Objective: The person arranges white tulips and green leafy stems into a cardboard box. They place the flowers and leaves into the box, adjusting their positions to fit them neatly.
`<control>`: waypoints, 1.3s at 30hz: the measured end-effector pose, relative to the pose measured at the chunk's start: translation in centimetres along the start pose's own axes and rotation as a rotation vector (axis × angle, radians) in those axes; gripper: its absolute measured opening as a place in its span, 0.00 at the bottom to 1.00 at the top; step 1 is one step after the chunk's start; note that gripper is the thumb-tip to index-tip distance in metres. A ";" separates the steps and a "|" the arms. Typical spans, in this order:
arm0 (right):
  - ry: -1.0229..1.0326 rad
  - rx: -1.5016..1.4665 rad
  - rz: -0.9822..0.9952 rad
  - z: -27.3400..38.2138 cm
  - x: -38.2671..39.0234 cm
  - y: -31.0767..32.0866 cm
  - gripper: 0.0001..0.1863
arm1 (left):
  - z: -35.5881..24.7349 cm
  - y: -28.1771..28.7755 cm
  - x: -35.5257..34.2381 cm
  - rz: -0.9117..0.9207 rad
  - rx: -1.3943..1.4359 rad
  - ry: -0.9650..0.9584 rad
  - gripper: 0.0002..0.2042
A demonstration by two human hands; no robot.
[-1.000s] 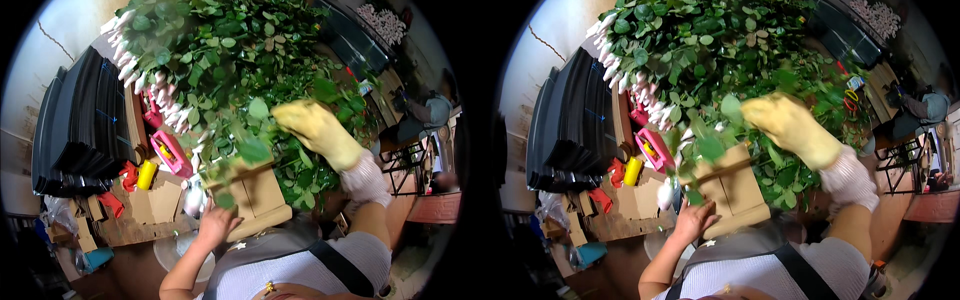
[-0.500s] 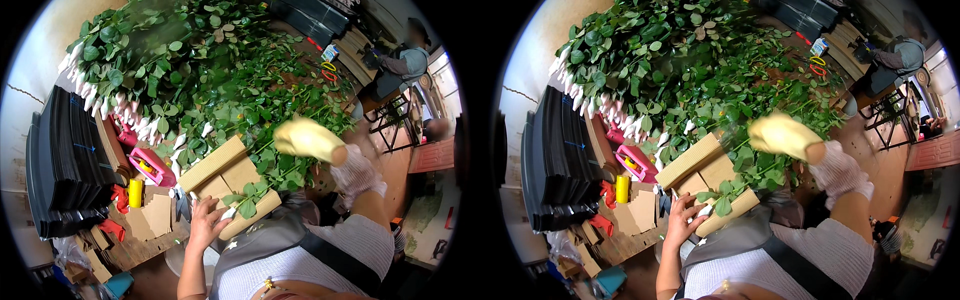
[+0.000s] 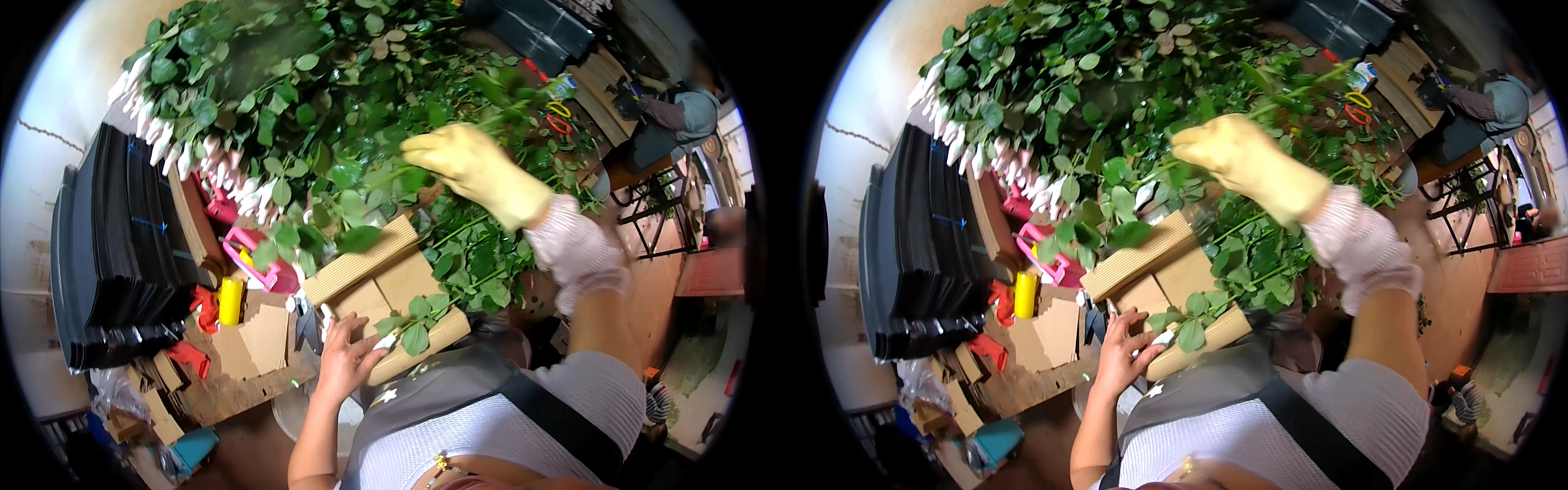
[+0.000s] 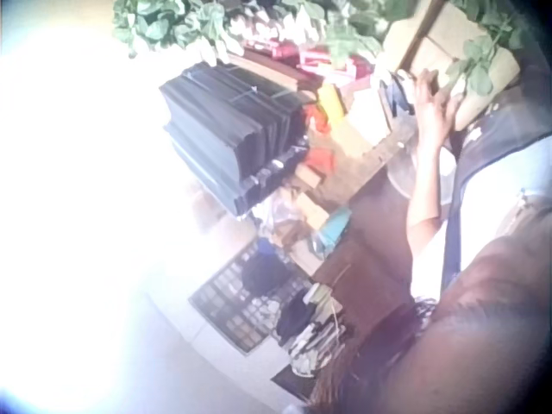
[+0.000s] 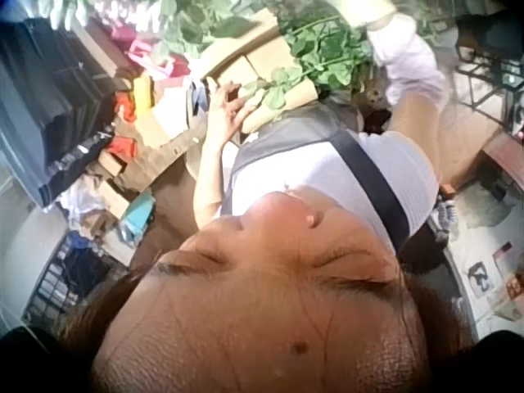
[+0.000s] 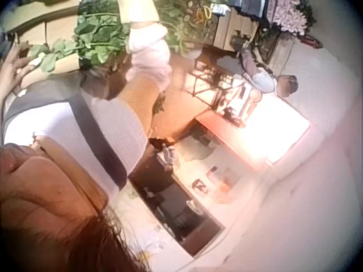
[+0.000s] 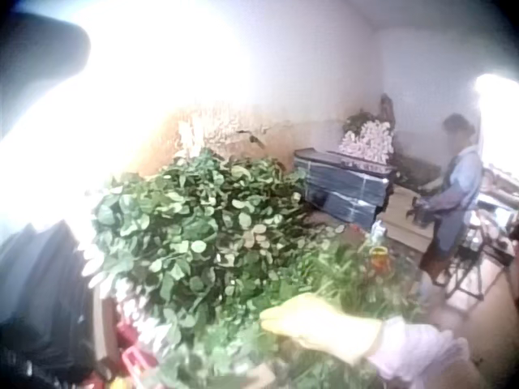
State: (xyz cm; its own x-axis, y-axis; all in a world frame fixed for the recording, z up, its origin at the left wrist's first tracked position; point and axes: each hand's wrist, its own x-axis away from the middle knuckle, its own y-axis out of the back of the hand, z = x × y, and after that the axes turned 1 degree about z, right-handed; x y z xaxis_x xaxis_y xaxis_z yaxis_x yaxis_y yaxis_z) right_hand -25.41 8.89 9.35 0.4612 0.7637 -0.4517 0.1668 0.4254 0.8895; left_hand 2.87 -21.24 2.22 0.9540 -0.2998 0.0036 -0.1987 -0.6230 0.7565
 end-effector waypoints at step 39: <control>-0.386 0.215 0.536 -5.6 -8.3 -11.5 0.12 | 0.5 -0.2 0.1 0.007 0.027 0.105 0.30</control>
State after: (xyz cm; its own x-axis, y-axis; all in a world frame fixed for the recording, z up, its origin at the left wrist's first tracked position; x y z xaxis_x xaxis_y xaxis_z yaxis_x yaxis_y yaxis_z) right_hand -36.07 0.39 2.49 0.7986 0.5972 0.0756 -0.0205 -0.0986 0.9949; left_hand 2.86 -21.50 1.71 0.9706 -0.2278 0.0779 -0.2097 -0.6413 0.7381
